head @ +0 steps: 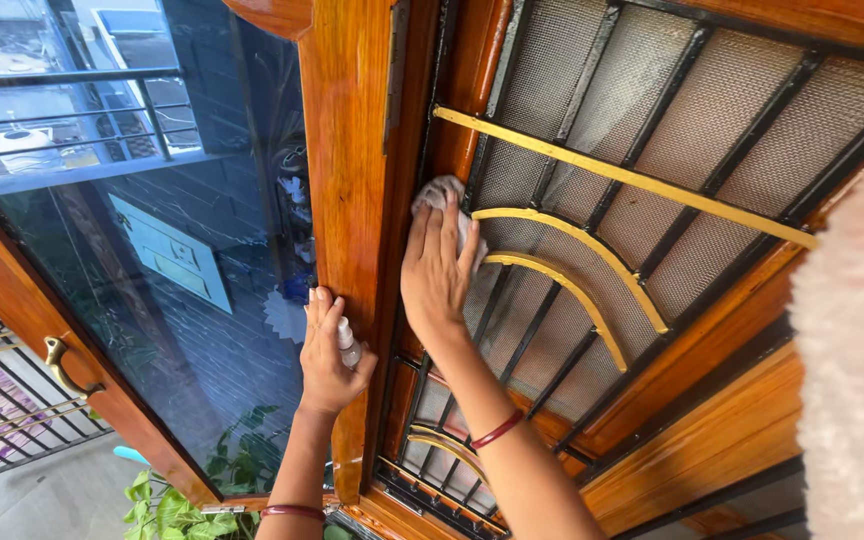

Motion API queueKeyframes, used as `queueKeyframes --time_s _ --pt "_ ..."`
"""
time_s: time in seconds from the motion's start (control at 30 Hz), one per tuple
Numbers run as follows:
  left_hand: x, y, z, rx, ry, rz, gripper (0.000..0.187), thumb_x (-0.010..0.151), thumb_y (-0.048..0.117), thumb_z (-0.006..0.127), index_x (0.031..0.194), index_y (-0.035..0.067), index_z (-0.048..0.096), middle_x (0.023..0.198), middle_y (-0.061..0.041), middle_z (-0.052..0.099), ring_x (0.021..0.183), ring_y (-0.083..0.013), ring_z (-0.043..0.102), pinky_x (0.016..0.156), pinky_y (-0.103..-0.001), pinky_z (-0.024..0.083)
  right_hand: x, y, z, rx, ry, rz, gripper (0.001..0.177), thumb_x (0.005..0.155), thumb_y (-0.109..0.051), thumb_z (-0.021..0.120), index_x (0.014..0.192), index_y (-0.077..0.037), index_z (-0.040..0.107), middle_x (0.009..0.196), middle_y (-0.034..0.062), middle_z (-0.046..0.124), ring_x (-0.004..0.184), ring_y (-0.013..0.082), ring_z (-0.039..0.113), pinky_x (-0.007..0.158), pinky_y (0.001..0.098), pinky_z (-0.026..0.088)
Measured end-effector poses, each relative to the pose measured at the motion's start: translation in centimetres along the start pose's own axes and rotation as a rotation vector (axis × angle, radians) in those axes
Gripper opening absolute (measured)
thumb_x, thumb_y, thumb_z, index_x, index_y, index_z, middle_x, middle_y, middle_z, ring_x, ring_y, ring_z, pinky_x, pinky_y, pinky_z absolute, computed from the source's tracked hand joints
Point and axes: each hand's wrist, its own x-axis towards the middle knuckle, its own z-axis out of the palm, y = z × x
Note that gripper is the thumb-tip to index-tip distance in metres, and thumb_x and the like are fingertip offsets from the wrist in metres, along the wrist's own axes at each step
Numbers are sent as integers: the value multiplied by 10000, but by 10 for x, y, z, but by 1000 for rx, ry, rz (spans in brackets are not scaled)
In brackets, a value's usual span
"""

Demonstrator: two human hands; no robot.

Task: The person sprays a cleaning solution onto a wooden window frame with metal grilles and wipes it with a cloth. The person repeatedly sprays and wipes different sections of the frame and grilles.

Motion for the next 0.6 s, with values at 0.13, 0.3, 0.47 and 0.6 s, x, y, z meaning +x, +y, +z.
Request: queueKeyframes --time_s 0.13,0.3,0.47,0.6 --pt "-4 -5 2 -10 3 7 787 721 35 720 1451 -19 429 1554 -323 408 1480 -504 374 1243 -552 303 -21 -15 11 -24 -18 48 488 946 -73 549 1396 116 547 1439 261 570 1527 387 317 1241 611 73" --pt "-4 -9 2 -16 5 29 783 729 50 727 1449 -17 428 1539 -331 420 1461 -526 385 1231 -559 310 -74 -32 39 -23 -142 51 522 922 -107 544 1398 107 532 1419 254 576 1489 383 353 1234 593 104" --pt "-4 -10 1 -37 -5 20 766 733 59 721 1444 -12 444 1541 -324 426 1461 -517 399 1234 -559 321 -133 -45 63 20 -273 22 576 879 -134 573 1402 101 512 1414 252 580 1458 370 368 1204 603 115" --pt "-3 -8 -1 -45 -16 11 773 730 63 717 1449 -19 443 1546 -324 423 1465 -515 389 1235 -559 318 -169 -52 78 33 -318 8 578 885 -135 617 1408 87 512 1434 223 581 1464 323 398 1214 585 141"
